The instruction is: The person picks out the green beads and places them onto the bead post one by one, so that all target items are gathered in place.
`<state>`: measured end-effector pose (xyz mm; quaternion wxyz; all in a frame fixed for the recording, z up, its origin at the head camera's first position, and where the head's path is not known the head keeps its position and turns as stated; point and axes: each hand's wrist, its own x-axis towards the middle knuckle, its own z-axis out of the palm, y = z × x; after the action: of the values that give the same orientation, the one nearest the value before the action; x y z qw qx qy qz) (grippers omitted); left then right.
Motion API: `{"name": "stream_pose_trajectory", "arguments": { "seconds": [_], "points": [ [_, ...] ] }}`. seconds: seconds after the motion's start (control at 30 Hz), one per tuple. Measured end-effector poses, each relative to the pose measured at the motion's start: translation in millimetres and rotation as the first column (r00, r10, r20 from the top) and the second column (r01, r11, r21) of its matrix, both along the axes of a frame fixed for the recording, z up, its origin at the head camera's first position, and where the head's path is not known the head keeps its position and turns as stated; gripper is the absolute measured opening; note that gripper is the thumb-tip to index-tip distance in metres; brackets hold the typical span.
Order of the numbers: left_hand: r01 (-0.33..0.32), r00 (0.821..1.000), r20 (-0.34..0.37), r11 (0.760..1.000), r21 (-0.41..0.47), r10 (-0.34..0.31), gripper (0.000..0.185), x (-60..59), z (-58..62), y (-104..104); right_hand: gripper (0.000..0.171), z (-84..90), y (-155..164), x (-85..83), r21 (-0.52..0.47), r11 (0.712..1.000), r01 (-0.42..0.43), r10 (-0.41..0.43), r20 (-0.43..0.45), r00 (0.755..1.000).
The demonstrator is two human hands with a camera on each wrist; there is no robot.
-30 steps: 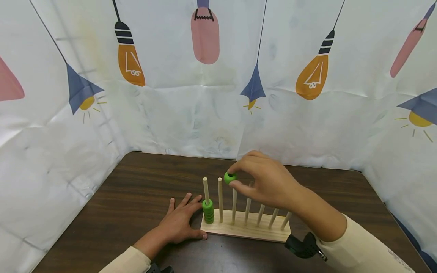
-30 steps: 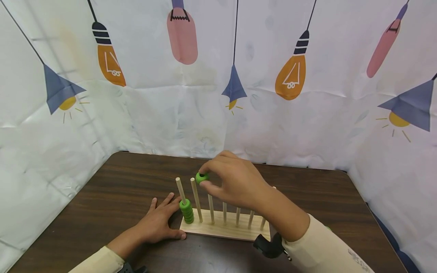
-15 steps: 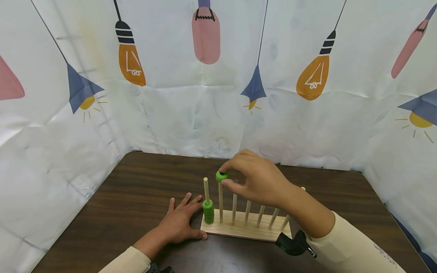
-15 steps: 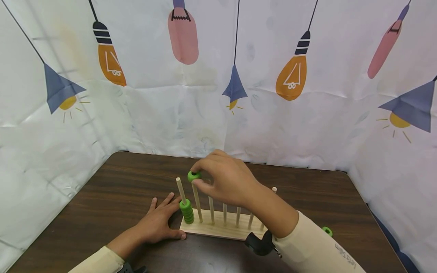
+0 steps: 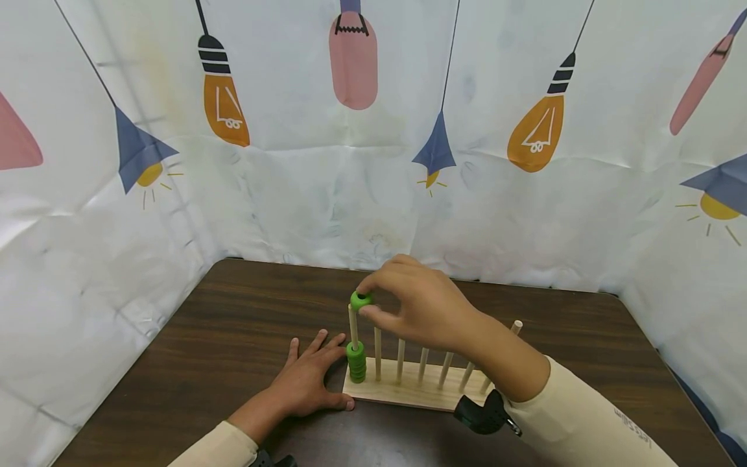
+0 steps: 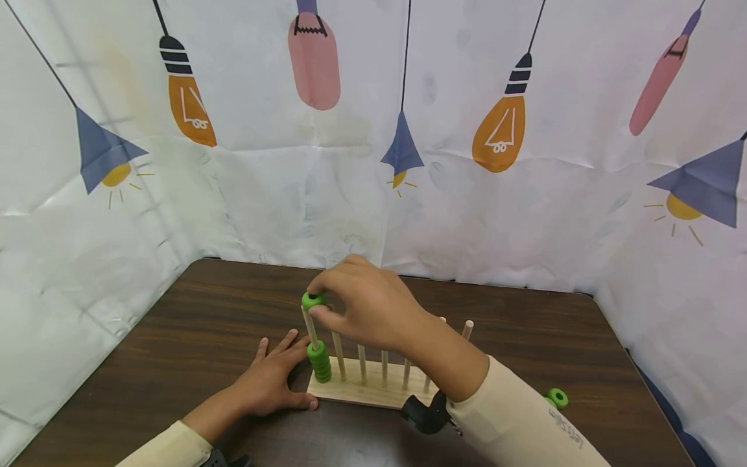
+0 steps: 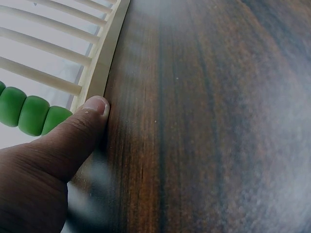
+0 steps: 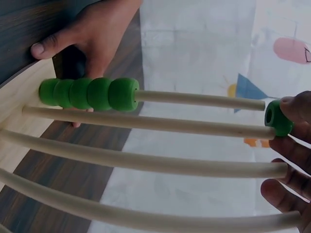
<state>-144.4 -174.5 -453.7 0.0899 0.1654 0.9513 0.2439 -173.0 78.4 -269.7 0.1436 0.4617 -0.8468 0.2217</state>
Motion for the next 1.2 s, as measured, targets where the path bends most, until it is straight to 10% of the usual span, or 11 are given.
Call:
{"name": "stream_pose_trajectory", "arguments": {
  "seconds": [0.53,1.2],
  "points": [
    [-0.002,1.000,-0.006,1.000,-0.013,0.002,0.093,-0.1,1.0,1.0,0.024,-1.7,-7.0,-0.2,0.102,0.994,0.032,-0.037,0.045,0.998],
    [-0.010,1.000,-0.019,1.000,-0.007,0.010,0.095,1.4,0.5,2.3,0.023,10.7,76.1,0.5,0.127,0.964,0.234,-0.243,0.066,0.968]
  ]
}}
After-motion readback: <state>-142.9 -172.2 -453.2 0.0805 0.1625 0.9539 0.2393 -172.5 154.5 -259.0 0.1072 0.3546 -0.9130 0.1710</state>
